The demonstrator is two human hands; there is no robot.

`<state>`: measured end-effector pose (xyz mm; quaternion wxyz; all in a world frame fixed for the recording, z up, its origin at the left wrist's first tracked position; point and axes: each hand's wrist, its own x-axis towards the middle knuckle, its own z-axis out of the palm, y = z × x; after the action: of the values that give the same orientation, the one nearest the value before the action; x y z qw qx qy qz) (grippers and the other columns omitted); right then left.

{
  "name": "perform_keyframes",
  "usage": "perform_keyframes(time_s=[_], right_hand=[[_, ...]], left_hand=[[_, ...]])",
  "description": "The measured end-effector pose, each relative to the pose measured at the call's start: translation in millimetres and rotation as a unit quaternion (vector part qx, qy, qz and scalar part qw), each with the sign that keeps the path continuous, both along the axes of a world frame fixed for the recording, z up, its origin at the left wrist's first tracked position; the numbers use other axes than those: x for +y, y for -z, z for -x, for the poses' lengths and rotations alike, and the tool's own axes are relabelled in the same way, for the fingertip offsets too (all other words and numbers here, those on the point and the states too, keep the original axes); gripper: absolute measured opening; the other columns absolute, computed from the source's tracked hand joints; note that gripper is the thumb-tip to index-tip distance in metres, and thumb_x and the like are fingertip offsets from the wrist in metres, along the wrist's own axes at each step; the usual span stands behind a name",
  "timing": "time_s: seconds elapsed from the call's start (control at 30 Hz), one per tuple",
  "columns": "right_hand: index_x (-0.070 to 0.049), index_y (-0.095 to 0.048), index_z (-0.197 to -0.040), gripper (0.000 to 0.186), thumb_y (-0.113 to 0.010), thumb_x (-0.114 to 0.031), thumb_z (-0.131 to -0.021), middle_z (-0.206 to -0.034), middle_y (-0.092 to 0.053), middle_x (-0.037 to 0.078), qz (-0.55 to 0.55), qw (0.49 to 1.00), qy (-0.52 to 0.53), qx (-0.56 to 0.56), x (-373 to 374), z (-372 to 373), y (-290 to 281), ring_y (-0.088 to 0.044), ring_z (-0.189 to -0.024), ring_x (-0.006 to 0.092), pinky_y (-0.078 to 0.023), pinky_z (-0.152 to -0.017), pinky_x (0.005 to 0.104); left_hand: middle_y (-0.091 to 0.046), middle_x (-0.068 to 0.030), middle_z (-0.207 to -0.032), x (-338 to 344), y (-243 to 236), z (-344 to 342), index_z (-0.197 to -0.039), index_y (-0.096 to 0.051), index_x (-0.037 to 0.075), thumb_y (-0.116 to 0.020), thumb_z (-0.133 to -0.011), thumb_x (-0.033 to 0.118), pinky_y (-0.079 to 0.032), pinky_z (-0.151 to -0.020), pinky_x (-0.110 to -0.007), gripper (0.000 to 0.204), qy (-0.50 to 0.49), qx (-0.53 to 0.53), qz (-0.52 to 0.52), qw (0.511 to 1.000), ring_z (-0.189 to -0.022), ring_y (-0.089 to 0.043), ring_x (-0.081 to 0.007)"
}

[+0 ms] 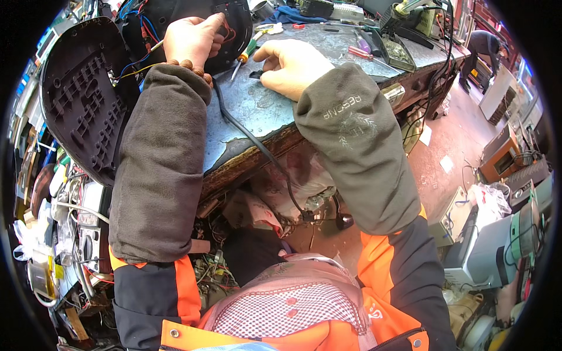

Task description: The person repairs an electric heater by manipulating internal wires and components. They use a screwdriver to adjust connections inside the heater's casing and later plug the device into a power strip to test it.

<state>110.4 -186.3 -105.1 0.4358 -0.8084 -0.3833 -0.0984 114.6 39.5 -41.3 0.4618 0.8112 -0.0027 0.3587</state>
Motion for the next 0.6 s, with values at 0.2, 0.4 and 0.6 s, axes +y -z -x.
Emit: perform_keyframes(time_s=[0.2,0.4,0.6], right_hand=[[-0.005,-0.071,-0.136,0.039,-0.071,-0.015,-0.098,-0.118,-0.075,0.005,0.069,0.997,0.031,0.018,-1.4,-1.5,-11.6,-0.069,-0.105,0.0146,-0.055,-0.092,0.0314],[-0.011,-0.079,-0.126,0.031,-0.069,-0.026,-0.101,-0.106,-0.073,-0.002,-0.105,0.992,-0.004,0.072,-4.3,-3.7,-2.2,-0.060,-0.089,0.0099,-0.049,-0.080,0.0258],[-0.004,-0.079,-0.123,0.030,-0.069,-0.022,-0.101,-0.112,-0.078,0.006,-0.071,0.991,-0.004,0.116,-14.9,-8.4,-9.0,-0.069,-0.101,0.0152,-0.056,-0.089,0.0312]], left_hand=[[-0.080,-0.0147,-0.088,1.8,-0.7,3.4,-0.113,-0.075,-0.007,-0.082,-0.096,0.032,-0.062,-0.064,-0.029,0.043,-0.008,0.007,0.003,1.000,-0.071,-0.076,-0.0170],[-0.081,-0.0148,-0.088,1.4,-1.1,-2.7,-0.114,-0.076,-0.006,-0.082,-0.096,0.033,-0.062,-0.065,-0.029,0.044,-0.006,0.004,0.005,1.000,-0.072,-0.076,-0.0167],[-0.075,-0.0144,-0.074,-11.7,-1.6,4.5,-0.091,-0.076,-0.006,-0.080,-0.094,0.027,-0.054,-0.056,-0.033,0.034,0.004,-0.013,0.041,0.999,-0.059,-0.068,-0.0184]])
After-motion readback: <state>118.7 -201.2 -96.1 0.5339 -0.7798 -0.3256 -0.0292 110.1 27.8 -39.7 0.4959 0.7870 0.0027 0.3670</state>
